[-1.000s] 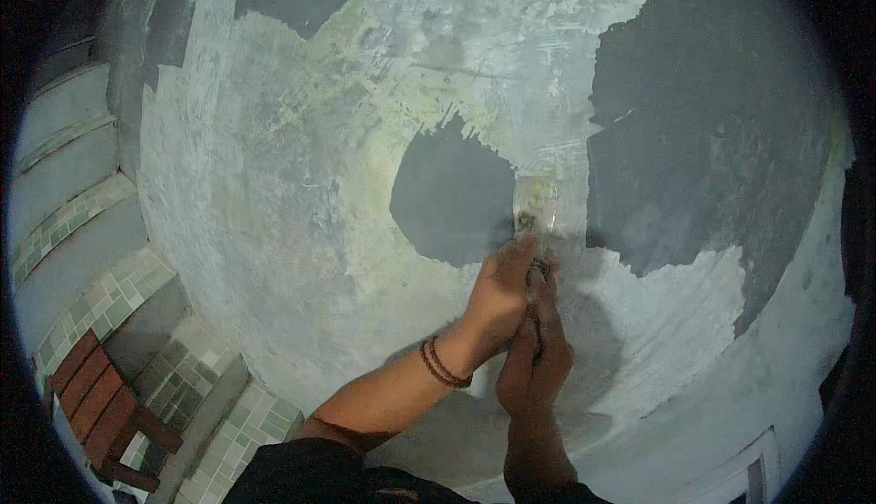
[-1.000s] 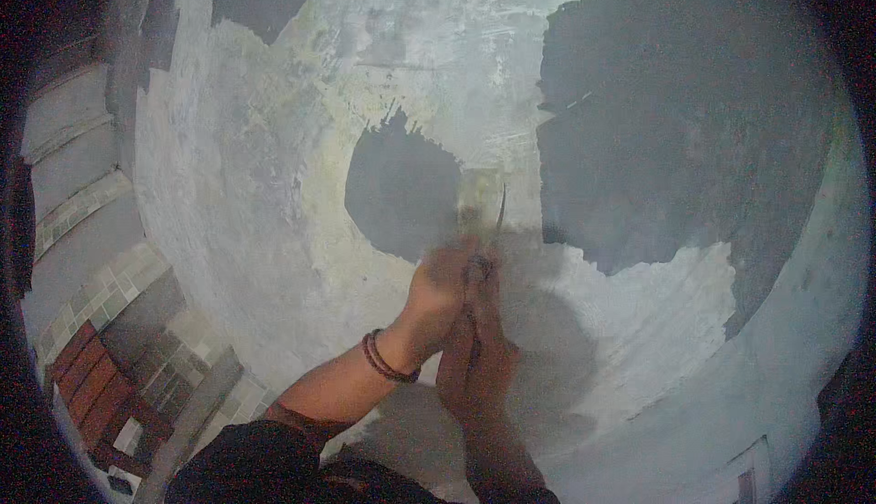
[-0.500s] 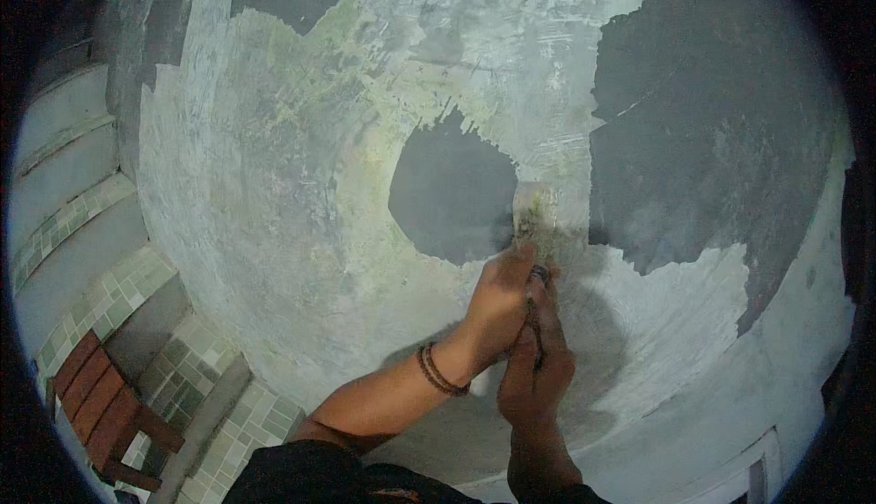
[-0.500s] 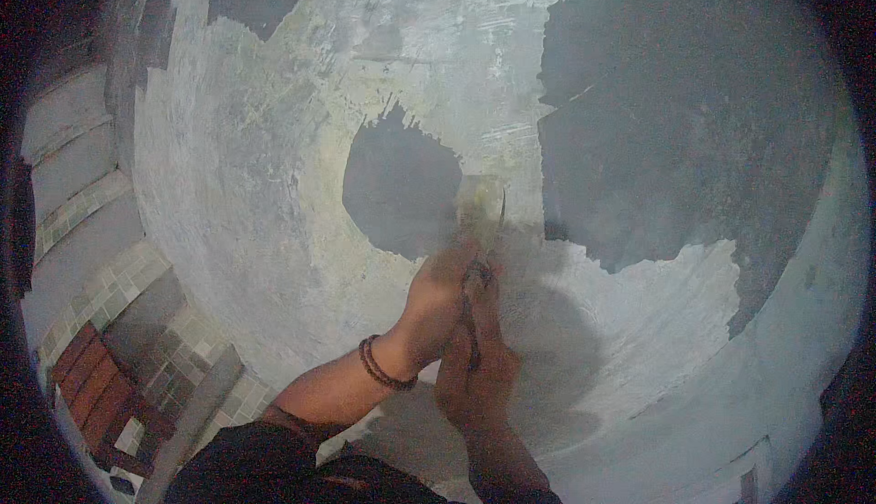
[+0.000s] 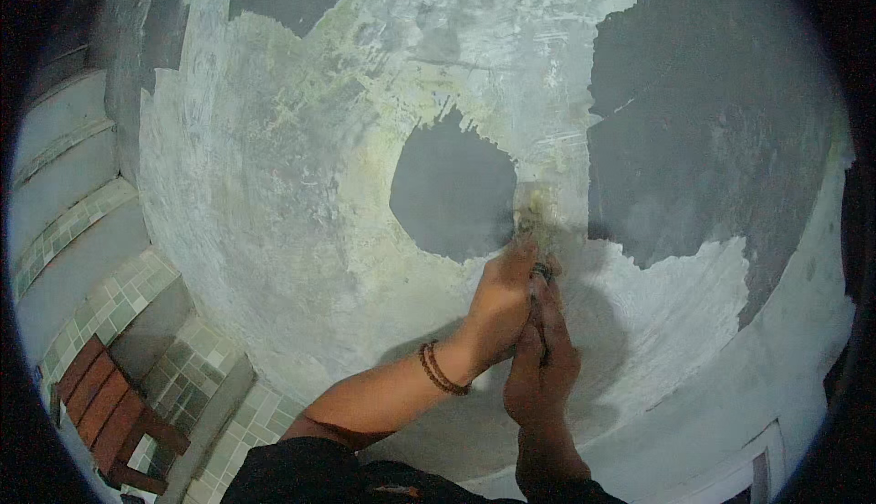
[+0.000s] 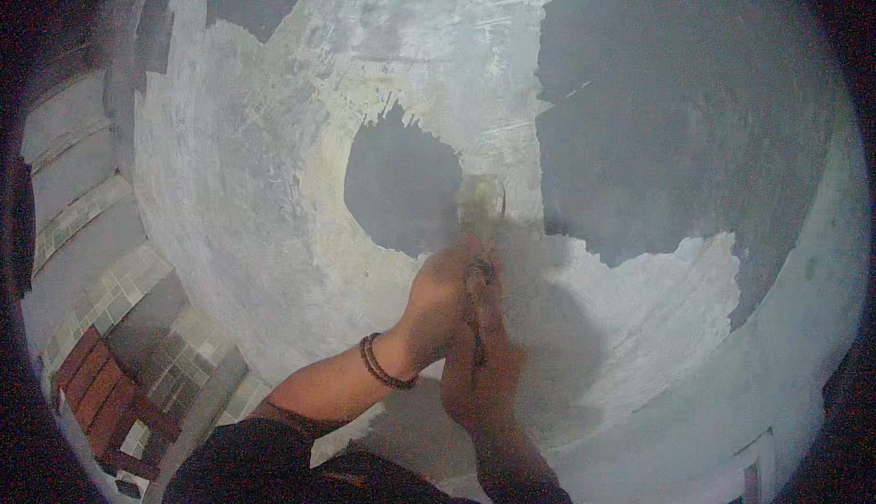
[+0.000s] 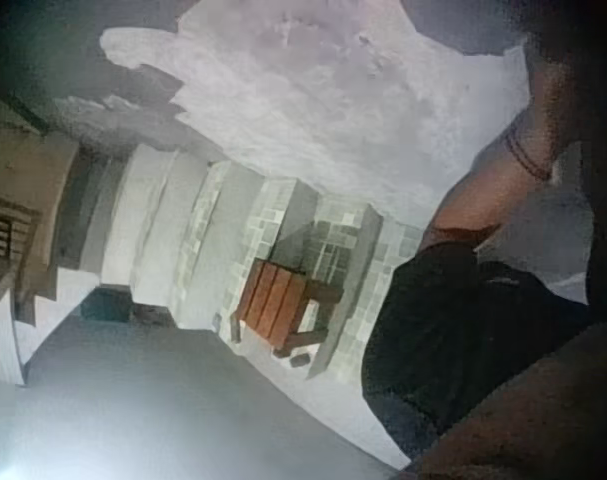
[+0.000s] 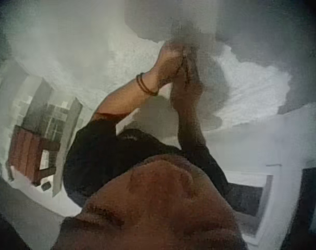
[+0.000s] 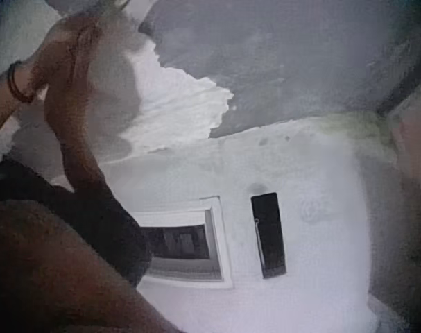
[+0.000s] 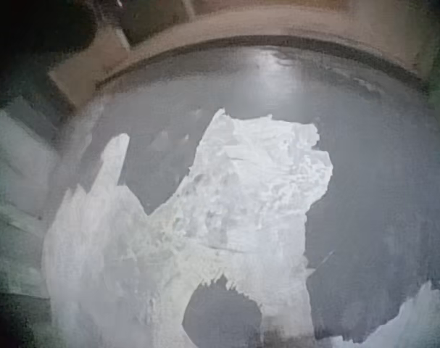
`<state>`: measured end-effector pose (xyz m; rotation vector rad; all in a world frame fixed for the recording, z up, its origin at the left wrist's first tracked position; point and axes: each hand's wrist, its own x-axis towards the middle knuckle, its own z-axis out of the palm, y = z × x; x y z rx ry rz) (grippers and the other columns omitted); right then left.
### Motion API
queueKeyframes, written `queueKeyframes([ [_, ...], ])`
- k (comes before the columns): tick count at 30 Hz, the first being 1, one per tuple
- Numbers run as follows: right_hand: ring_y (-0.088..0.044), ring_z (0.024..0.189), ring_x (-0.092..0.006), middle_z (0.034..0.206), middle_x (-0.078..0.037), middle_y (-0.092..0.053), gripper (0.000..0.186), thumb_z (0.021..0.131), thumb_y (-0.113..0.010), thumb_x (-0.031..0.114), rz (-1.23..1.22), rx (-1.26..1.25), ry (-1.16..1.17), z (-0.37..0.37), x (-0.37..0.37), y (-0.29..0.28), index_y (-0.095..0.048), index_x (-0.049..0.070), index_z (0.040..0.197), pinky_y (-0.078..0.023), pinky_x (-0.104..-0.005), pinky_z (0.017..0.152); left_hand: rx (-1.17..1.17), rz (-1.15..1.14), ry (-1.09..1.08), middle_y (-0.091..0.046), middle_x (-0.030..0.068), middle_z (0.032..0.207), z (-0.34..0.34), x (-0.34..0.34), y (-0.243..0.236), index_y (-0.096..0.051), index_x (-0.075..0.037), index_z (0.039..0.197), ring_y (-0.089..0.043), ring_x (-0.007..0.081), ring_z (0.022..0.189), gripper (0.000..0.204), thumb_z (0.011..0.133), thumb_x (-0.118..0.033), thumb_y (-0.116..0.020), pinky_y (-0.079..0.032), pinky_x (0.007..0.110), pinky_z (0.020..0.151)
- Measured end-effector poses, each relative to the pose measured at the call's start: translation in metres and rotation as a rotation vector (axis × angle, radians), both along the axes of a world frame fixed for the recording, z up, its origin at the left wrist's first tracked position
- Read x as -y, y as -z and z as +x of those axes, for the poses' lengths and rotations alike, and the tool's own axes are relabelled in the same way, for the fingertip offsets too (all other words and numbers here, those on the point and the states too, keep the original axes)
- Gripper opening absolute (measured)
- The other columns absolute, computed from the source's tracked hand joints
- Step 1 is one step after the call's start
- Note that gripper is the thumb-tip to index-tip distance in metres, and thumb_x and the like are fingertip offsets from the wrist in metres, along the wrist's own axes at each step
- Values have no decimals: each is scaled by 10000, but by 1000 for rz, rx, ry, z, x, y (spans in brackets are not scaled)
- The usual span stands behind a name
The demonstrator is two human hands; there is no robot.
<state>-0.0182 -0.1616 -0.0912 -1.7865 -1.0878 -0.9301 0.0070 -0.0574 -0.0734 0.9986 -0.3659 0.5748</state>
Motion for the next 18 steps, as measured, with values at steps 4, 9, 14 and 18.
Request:
queueKeyframes([
  [4, -568, 1343, -354, 1495, -241, -536, 495, 1090, -429, 277, -3, -158, 63, -2, -1, 2, -500, -13, 1485, -480, -422, 1074, 57, 252, -137, -661, 149, 962, 6, -6, 3, -639, 18, 1063, -623, 232, 852, 323, 1046, -282, -521, -501, 342, 784],
  [9, -526, 1385, -360, 1493, -248, -535, 497, 1092, -426, 281, 38, -8, -32, -1, -4, 4, -511, -31, 1469, -452, -426, 1105, 17, 280, -154, -644, 117, 891, 11, -7, 12, -651, 22, 988, -575, 200, 786, 436, 1104, -329, -418, -489, 357, 754],
  [14, -558, 1354, -359, 1476, -250, -551, 491, 1088, -427, 271, 79, -123, 28, -1, 0, 10, -516, -34, 1463, -472, -427, 1084, 83, 222, -120, -656, 128, 911, 3, -2, 7, -646, -1, 1015, -617, 190, 842, 366, 1094, -300, -450, -502, 352, 781],
  [18, -581, 1311, -419, 1568, -257, -429, 509, 1079, -411, 263, -50, -89, 59, -3, 8, 19, -416, 68, 1549, -533, -460, 1003, -81, 50, 109, -627, 92, 889, -7, 2, 11, -655, -26, 1002, -595, 155, 835, 355, 1084, -323, -479, -499, 328, 773],
])
